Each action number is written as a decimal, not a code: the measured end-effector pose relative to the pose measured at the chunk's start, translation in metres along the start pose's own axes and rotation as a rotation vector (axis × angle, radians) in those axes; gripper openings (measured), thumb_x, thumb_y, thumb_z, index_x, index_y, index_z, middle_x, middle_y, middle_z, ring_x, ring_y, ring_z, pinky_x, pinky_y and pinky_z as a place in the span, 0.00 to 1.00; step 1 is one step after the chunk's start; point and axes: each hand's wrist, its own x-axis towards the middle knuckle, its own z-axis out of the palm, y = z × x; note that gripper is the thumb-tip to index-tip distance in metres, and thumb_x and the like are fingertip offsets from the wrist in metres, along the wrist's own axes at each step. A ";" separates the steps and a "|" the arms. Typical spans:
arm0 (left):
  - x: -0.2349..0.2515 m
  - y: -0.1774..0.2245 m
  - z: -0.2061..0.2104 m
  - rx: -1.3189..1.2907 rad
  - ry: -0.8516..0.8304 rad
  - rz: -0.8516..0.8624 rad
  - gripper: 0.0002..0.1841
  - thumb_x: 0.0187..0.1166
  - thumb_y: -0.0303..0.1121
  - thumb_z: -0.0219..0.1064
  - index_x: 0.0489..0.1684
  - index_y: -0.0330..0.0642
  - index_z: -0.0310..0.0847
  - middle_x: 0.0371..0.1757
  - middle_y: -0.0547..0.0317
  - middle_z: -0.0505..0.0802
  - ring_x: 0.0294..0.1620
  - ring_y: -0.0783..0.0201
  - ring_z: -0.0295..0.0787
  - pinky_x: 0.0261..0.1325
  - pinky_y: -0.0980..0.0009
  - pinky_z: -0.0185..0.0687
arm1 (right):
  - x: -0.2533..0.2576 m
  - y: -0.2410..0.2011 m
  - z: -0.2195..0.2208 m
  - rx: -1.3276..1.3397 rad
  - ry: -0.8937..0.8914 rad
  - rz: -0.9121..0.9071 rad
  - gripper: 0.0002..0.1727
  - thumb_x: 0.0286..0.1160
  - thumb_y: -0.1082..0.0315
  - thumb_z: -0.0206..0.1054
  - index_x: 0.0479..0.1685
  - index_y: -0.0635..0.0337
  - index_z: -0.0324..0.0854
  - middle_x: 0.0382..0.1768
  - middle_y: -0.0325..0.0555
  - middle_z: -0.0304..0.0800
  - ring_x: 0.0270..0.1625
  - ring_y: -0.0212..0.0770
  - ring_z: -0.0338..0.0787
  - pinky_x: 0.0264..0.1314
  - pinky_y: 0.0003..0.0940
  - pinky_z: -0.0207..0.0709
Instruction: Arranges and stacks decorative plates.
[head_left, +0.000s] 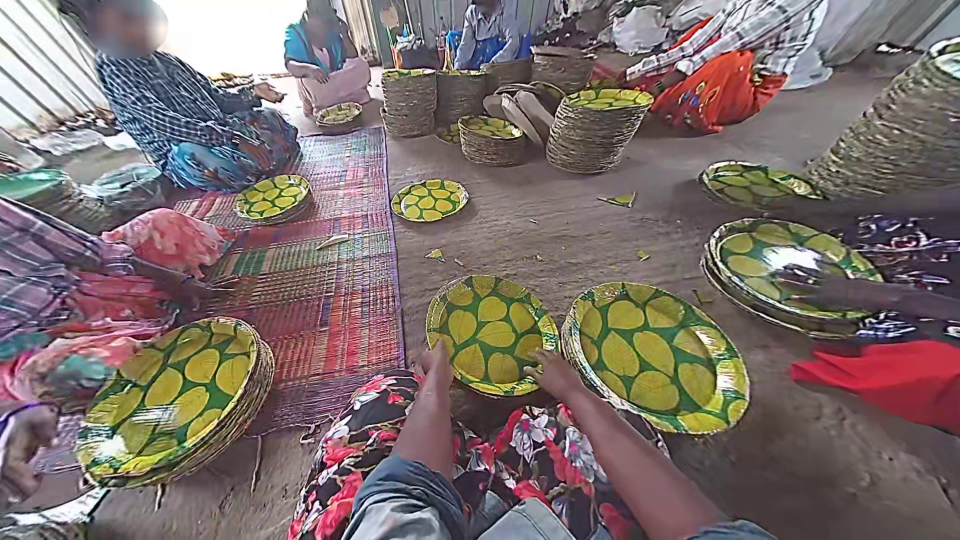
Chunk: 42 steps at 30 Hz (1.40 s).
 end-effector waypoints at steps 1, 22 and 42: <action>-0.001 0.004 0.001 -0.024 -0.005 0.015 0.30 0.90 0.43 0.62 0.77 0.23 0.69 0.79 0.25 0.75 0.82 0.37 0.70 0.81 0.42 0.66 | -0.001 0.000 -0.003 0.060 0.078 0.006 0.31 0.92 0.52 0.56 0.86 0.62 0.69 0.89 0.60 0.65 0.92 0.59 0.63 0.90 0.56 0.58; -0.008 0.020 0.017 0.024 -0.452 -0.055 0.28 0.97 0.46 0.45 0.88 0.36 0.57 0.76 0.36 0.80 0.65 0.49 0.83 0.65 0.54 0.76 | -0.024 0.008 -0.011 -0.022 1.046 -0.227 0.20 0.77 0.66 0.67 0.60 0.72 0.88 0.60 0.73 0.89 0.65 0.75 0.87 0.65 0.67 0.78; -0.006 0.015 0.023 0.227 -0.350 0.281 0.25 0.96 0.42 0.48 0.81 0.33 0.68 0.73 0.32 0.81 0.71 0.43 0.80 0.73 0.48 0.74 | -0.027 0.011 -0.025 0.018 0.747 0.272 0.20 0.91 0.68 0.53 0.67 0.74 0.82 0.69 0.73 0.83 0.77 0.70 0.79 0.76 0.68 0.67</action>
